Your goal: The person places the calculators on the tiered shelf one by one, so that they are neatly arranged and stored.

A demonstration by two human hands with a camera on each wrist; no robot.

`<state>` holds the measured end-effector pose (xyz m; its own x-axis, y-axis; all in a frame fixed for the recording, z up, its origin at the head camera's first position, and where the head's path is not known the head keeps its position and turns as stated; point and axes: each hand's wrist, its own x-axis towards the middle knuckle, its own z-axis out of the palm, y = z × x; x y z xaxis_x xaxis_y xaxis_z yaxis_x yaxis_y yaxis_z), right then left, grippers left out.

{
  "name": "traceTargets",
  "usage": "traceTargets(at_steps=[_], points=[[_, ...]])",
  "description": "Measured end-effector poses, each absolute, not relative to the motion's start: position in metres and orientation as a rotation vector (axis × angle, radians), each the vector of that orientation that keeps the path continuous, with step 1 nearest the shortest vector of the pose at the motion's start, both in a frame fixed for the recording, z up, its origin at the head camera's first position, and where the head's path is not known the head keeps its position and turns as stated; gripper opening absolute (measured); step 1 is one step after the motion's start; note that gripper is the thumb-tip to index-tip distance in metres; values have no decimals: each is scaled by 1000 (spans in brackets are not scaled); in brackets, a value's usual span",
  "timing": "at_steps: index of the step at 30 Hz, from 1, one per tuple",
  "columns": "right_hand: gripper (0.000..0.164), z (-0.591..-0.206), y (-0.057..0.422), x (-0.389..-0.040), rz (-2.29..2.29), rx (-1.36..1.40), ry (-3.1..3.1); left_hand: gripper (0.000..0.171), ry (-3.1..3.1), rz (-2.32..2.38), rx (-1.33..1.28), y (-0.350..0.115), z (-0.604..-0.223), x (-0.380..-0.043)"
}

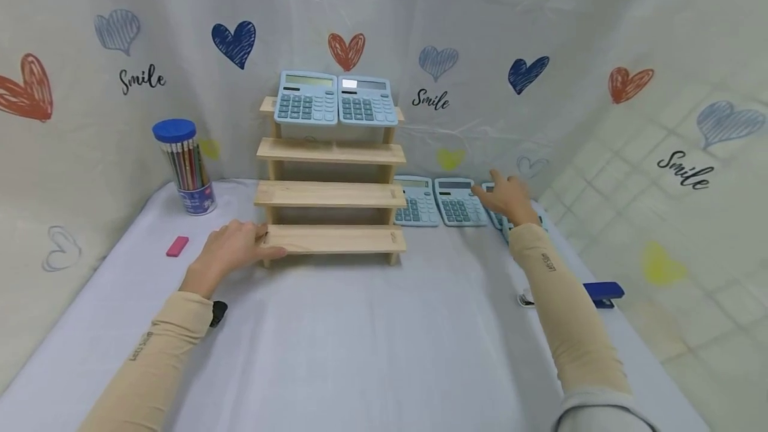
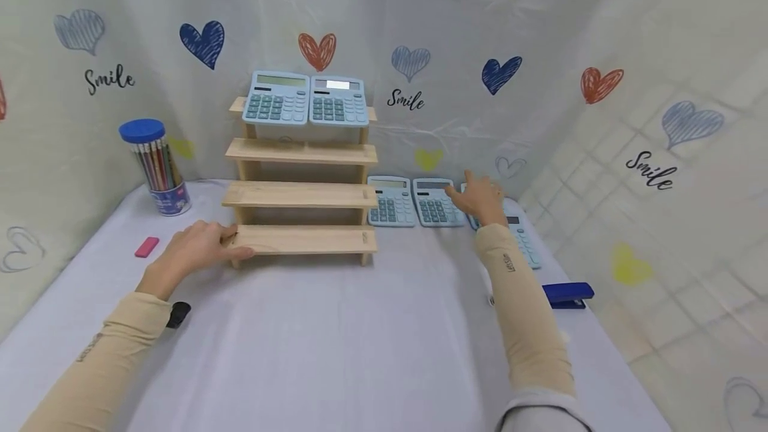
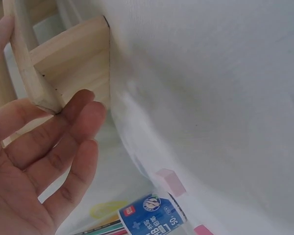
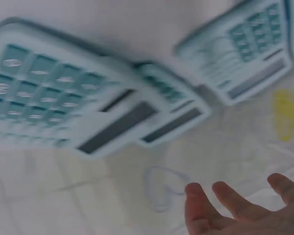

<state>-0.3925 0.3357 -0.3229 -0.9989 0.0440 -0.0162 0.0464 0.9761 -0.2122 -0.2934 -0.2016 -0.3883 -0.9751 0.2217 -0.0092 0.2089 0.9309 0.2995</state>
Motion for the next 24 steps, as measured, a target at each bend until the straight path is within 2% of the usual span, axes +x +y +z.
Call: traceTargets(at_steps=[9,24], points=[[105,-348,393,-372,-384,335,2890,83,3025,491,337,-200,-385,-292],[111,-370,421,-373,-363,445,2669,80,3050,482,331,-199,-386,-289]])
